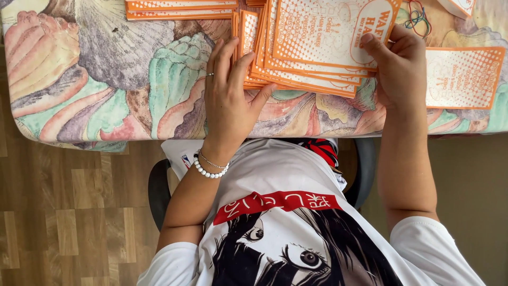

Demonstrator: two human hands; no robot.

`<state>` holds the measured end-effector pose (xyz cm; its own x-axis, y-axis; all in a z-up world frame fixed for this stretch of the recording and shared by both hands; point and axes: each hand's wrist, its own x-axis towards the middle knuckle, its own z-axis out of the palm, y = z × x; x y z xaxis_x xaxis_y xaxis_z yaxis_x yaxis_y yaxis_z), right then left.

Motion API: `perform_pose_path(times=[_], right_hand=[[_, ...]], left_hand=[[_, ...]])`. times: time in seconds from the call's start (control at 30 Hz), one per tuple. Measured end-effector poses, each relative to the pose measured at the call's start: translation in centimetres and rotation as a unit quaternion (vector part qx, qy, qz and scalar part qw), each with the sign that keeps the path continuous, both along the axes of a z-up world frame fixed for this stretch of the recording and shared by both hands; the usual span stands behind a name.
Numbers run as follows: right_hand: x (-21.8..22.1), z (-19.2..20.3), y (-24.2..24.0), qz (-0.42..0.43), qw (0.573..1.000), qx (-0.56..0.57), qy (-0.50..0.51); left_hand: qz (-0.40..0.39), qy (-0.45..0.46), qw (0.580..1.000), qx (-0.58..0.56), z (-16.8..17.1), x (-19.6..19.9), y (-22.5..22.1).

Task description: Organizing and stacking orange paper bags into piles on a table.

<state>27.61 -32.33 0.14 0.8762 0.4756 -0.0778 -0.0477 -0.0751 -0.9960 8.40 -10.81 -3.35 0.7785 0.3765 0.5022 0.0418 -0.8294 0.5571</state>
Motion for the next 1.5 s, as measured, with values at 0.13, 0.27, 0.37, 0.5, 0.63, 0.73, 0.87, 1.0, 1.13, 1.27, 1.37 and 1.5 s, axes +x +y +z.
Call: perform_pose_path(times=[0.13,0.27,0.37,0.5,0.63,0.73,0.87,1.0,1.13,1.27,1.37,1.5], right_hand=[[-0.5,-0.6,0.0,0.017,0.998,0.037,0.039],[0.4,-2.2,-1.0,-0.032,0.999,0.015,-0.003],[0.4,-2.2,-1.5,-0.057,0.997,0.038,-0.026],[0.7,-2.1,-2.3,-0.037,0.992,0.109,-0.052],[0.8,-2.2,-3.1,-0.01,0.991,0.125,-0.048],[-0.2,-0.9,-2.6,0.023,0.989,0.14,-0.038],[-0.3,-0.6,-2.3,0.028,0.99,0.126,-0.052],[-0.9,-0.3,-2.1,0.042,0.989,0.138,-0.04],[-0.9,-0.7,-2.4,0.034,0.99,0.133,-0.041],[-1.5,-1.1,-3.0,0.025,0.991,0.124,-0.039],[-2.7,-1.3,-3.7,0.026,0.99,0.089,-0.106],[-5.2,-1.3,-4.3,0.014,0.988,0.01,-0.155]], left_hand=[[0.006,0.008,1.0,0.002,-0.3,0.0,0.0],[0.0,0.004,1.0,-0.009,-0.3,0.0,0.0],[0.0,0.007,1.0,-0.007,0.0,0.0,0.0],[-0.011,-0.075,0.996,-0.045,0.8,0.1,0.4],[-0.098,-0.112,0.964,-0.219,4.3,0.0,0.5],[-0.244,-0.023,0.885,-0.396,6.1,1.4,1.6],[-0.233,-0.066,0.893,-0.38,5.7,2.4,1.2],[-0.171,-0.122,0.864,-0.457,4.3,2.6,0.2],[-0.193,-0.118,0.824,-0.519,4.1,2.1,0.2],[-0.223,-0.066,0.831,-0.504,4.2,1.1,0.5],[-0.22,-0.003,0.879,-0.422,4.1,-0.4,0.6],[-0.138,0.025,0.91,-0.389,3.0,-3.5,-0.1]])
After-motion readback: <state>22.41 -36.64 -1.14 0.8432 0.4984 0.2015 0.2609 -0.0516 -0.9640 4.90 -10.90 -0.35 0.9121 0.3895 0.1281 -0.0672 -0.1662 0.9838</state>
